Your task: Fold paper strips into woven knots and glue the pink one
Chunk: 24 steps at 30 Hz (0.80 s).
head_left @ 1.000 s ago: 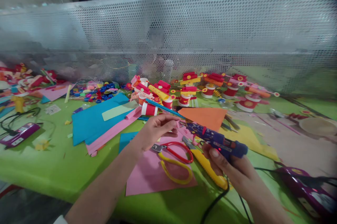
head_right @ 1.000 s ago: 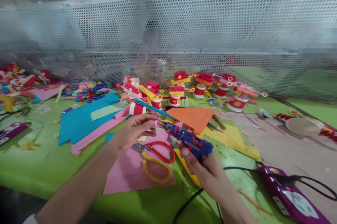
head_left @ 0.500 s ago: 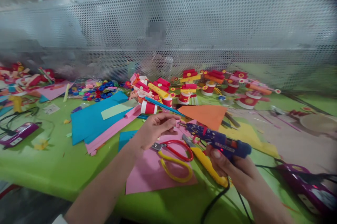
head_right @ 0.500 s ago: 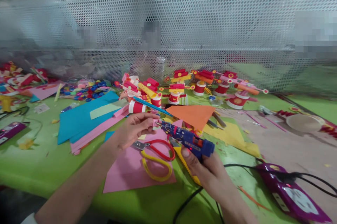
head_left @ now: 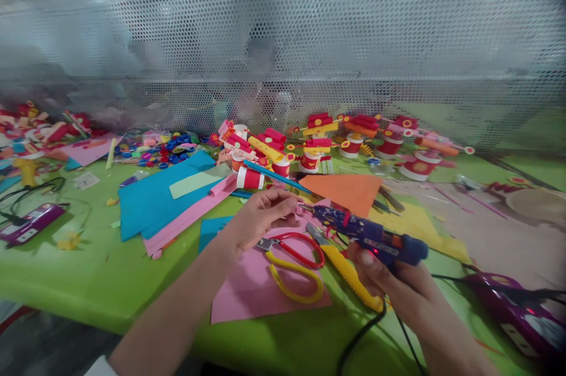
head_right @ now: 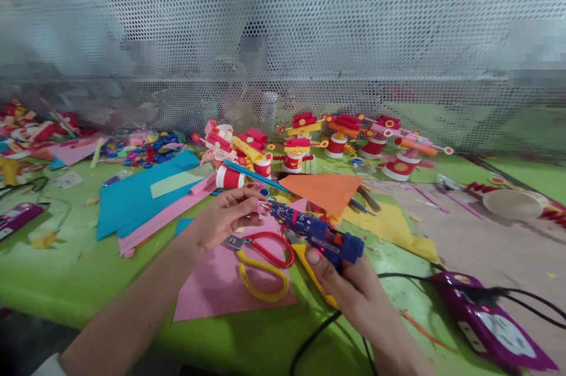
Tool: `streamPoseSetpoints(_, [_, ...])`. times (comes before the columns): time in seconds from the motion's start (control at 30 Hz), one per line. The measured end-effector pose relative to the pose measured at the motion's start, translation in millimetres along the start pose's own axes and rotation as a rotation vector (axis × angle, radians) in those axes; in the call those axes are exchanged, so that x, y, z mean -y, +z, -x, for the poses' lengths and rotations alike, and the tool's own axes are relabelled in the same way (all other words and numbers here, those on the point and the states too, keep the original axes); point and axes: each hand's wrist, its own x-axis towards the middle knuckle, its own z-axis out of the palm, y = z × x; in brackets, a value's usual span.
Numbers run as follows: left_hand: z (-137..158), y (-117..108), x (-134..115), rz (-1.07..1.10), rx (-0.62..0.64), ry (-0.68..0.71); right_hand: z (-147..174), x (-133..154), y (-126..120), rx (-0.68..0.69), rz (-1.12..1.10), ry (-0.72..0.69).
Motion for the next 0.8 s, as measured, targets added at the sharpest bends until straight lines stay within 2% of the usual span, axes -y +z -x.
streamPoseSetpoints(0.47, [2.0,2.3,-1.6,0.035,-0.001,-0.009,1.7,3.4,1.3,-0.014,-0.025,0.033])
streamPoseSetpoints(0.8, [0.6,0.9,0.5,0.039,0.002,-0.009,1.7,-5.7,-2.1,0.002,-0.031,0.042])
